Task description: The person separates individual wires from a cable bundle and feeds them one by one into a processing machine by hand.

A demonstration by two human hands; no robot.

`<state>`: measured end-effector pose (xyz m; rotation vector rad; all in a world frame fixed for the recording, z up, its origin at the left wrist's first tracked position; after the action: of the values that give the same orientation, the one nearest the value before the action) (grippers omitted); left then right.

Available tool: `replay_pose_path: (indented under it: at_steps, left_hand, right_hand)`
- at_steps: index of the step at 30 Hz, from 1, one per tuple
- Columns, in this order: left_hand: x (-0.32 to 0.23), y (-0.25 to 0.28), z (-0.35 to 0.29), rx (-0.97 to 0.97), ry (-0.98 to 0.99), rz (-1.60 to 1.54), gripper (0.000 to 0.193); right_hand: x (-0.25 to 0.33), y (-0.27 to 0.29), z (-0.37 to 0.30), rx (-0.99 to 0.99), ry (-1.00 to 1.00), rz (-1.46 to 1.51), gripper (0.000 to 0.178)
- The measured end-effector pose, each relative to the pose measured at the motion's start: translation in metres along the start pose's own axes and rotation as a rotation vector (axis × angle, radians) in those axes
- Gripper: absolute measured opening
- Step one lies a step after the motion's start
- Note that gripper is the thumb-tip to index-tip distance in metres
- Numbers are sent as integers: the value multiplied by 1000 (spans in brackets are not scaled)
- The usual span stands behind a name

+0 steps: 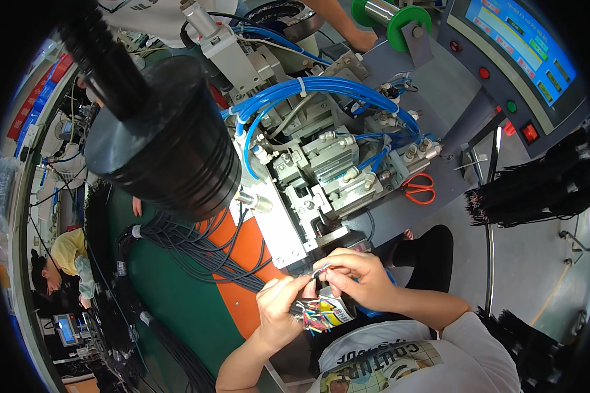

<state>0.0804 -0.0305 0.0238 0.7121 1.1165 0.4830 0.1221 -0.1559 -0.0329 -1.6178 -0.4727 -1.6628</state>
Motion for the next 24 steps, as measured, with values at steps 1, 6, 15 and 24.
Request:
replay_pose_path:
  at_steps: [1,6,15,24]
  left_hand:
    - [-1,0,1,13,4,22,19]
    - [-5,-1,-3,-74,-34,158,19]
    - [-9,-7,-1,-29,-99,196,22]
    - [-6,-9,-4,-16,-84,154,16]
  right_hand:
    - [10,0,-1,-55,75,-312,26]
    - [41,-24,-7,-198,362,-956,31]
    - [-24,0,2,94,-194,613,27]
    - [-2,11,4,-20,11,-217,15]
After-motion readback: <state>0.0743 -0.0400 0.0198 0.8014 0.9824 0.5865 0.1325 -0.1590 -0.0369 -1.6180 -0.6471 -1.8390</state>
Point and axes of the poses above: each hand's wrist, its own z-axis towards the middle knuckle, its own y-axis out of the back of the hand, x = y × z, the point moved 7 cm from there along z, towards the middle knuckle, and after that the axes turned 11 degrees about x, right-handed, at the moved point
